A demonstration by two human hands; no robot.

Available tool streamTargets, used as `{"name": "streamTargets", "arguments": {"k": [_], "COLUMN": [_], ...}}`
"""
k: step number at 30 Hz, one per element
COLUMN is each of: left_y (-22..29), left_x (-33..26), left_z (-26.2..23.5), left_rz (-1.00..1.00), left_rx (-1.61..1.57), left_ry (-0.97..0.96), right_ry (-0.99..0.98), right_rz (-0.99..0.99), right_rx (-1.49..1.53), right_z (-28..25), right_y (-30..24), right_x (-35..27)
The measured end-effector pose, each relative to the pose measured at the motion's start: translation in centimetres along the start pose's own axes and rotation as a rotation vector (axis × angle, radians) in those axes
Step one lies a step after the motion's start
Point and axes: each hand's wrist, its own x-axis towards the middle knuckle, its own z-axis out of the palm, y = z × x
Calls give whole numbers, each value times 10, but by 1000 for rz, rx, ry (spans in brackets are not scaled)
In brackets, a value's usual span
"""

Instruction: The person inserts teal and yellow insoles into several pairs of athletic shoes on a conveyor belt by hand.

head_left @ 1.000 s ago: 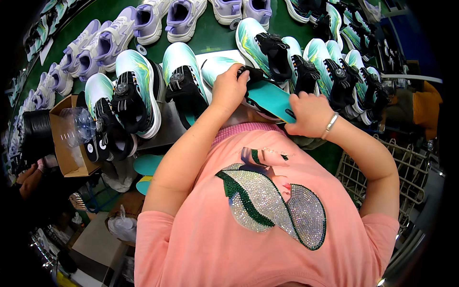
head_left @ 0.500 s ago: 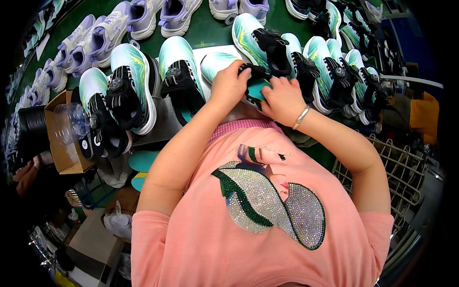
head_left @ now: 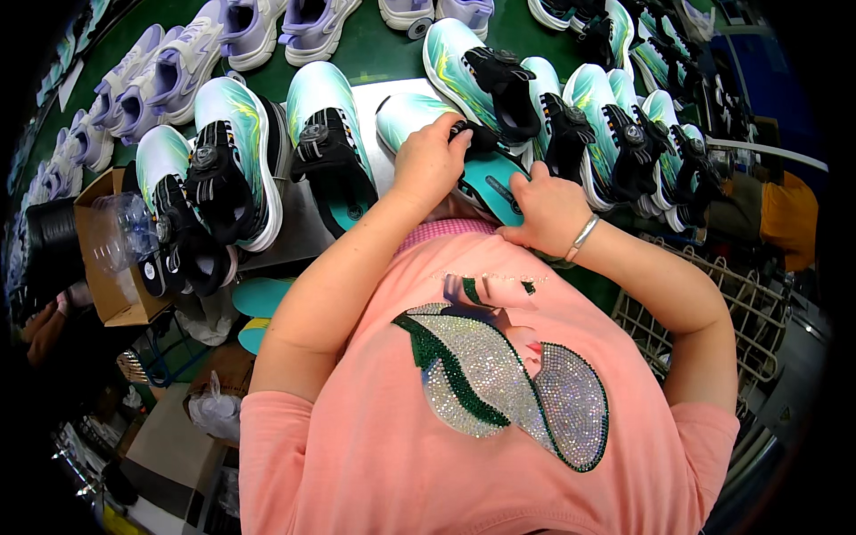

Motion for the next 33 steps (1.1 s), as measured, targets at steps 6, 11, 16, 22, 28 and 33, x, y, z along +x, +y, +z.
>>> {"name": "streamTargets", "arguments": {"k": [6,11,16,22,28,33], "left_y": [-2,0,1,-1,1,1], "left_x": [0,-1,0,0,0,-2], "left_z": [0,-2,-2,0,0,-1], "left_rz": [13,-5,10,43,31,32], "left_rx": [-2,-8,30,31,35,27], "left_ry": [-21,-26,-14,6,5,-11], "right_ry": [68,165,88,61,44,-105], "right_rz": [-26,-132,-160,-235,-192,-163], "right_rx": [-48,-126,-159,-170,-277,-211], "right_z": [1,9,8,20,30,18], "right_y": [-4,-2,-2,-3,-9,-3], "right_x": [2,4,14,24,31,39]}}
